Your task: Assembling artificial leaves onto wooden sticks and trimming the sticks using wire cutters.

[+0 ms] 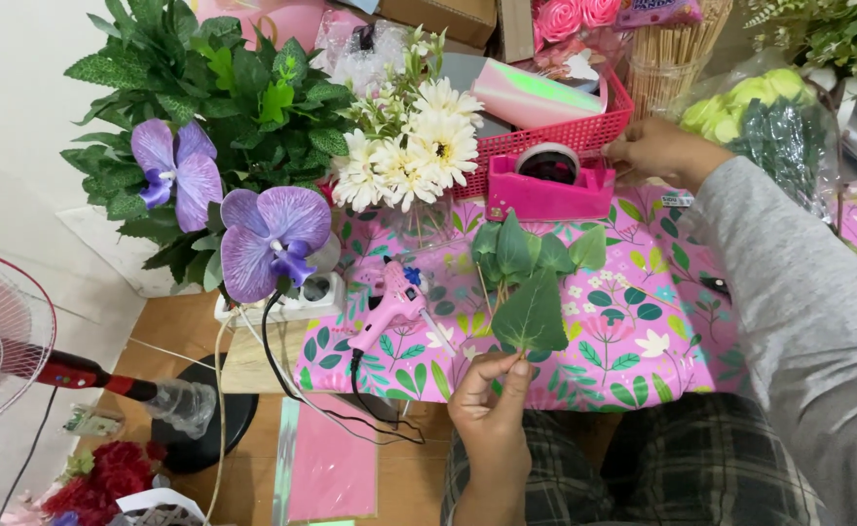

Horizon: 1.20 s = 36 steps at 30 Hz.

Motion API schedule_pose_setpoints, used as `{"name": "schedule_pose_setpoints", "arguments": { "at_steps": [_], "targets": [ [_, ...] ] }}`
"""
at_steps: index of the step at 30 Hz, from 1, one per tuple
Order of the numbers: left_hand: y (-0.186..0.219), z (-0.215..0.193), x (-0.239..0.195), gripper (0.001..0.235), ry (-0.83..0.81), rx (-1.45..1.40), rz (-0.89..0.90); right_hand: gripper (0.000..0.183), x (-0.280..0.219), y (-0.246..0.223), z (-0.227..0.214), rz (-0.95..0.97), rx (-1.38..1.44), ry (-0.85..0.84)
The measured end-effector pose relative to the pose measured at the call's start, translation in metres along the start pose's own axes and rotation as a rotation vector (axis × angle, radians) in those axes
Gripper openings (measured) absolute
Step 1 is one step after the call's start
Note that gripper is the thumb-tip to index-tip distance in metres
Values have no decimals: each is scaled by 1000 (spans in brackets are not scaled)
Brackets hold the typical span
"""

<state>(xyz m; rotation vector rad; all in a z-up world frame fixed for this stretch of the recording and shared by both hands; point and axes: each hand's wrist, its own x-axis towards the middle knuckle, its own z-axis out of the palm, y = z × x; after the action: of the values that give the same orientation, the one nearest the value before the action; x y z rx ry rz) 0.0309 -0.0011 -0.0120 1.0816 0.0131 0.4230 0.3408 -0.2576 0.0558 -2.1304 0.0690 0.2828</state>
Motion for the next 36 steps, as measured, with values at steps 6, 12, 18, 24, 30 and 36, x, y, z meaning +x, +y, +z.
{"name": "schedule_pose_setpoints", "arguments": {
  "at_steps": [6,12,18,24,30,36],
  "targets": [
    [-1,1,-1,6,0,-34,-27,37,30,52,-14,-46,500,-39],
    [-2,2,-2,6,-2,-62,-47,22,39,77,-11,43,497,-24],
    [-2,2,-3,7,10,-56,-41,21,38,74,-3,-29,732,-9],
    [-6,1,-4,8,13,-71,-74,17,0,45,1,15,469,66],
    [-5,1,-4,8,20,-64,-51,15,21,61,4,7,664,43],
    [-3,1,-5,6,10,-77,-53,13,29,69,11,20,666,85]
  ]
}}
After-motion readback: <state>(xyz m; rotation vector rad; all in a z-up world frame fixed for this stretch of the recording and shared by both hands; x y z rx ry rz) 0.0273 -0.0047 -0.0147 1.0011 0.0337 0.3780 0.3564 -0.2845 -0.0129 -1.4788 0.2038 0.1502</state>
